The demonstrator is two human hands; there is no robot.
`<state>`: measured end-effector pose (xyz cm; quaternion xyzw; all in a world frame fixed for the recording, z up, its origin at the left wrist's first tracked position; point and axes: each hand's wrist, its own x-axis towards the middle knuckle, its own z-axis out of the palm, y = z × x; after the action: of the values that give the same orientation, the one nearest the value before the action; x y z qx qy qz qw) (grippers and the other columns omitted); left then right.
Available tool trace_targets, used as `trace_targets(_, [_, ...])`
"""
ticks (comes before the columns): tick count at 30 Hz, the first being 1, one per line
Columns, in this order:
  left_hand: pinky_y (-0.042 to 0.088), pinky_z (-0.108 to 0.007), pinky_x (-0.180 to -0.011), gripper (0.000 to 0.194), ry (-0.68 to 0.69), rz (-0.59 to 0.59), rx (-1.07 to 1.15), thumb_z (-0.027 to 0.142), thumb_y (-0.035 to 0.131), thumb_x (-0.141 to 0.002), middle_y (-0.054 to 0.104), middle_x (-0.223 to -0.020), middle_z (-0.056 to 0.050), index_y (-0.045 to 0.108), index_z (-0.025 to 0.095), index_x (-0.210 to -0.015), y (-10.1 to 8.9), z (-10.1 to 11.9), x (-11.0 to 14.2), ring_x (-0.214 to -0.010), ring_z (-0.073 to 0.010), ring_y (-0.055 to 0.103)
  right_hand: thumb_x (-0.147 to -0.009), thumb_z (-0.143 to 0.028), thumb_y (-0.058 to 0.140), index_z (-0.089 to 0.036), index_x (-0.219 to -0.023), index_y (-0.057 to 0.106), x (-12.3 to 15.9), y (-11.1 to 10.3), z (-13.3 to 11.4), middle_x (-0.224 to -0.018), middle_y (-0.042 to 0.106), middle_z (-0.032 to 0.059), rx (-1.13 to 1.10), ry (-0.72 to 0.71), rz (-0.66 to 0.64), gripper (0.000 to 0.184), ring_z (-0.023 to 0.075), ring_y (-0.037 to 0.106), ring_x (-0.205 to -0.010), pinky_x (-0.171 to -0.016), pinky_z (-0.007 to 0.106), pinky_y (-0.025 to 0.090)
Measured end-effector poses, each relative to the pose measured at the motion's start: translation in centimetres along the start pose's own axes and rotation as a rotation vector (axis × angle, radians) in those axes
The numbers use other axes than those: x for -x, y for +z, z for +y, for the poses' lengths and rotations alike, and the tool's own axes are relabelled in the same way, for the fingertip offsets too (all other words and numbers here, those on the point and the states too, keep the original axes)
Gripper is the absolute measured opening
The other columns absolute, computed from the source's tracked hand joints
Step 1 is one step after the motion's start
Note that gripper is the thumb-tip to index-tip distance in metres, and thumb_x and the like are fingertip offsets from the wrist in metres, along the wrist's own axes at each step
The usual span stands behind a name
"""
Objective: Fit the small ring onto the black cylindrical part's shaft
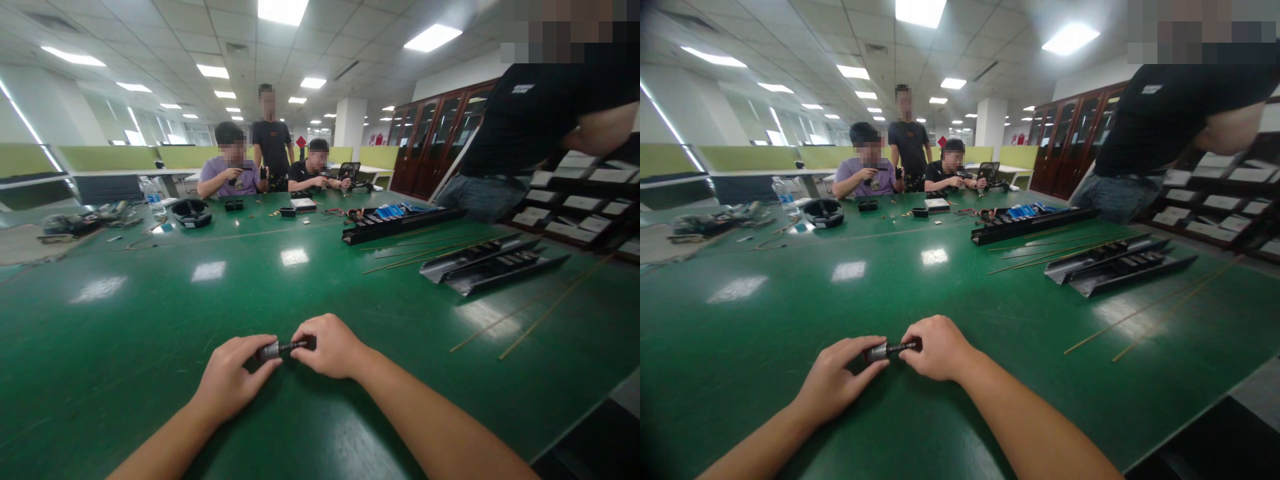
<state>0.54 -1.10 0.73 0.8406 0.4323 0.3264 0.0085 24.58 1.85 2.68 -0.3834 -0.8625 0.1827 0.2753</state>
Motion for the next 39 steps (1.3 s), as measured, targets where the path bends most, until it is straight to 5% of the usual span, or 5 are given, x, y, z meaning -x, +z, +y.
trace_targets(39, [0.054,-0.032,-0.087,0.031,-0.104,-0.045,0.074,0.04,0.059,-0.091,0.068,-0.109,-0.004,0.058,0.026,-0.118,-0.05,0.36,-0.53,-0.098,-0.0198,0.066,-0.082,-0.032,0.065,-0.022,-0.09,0.074,-0.02,-0.9,-0.19,-0.081,0.073,0.0018,0.011,0.055,0.017,0.015,0.0167,0.066,-0.075,-0.072,0.027,0.045])
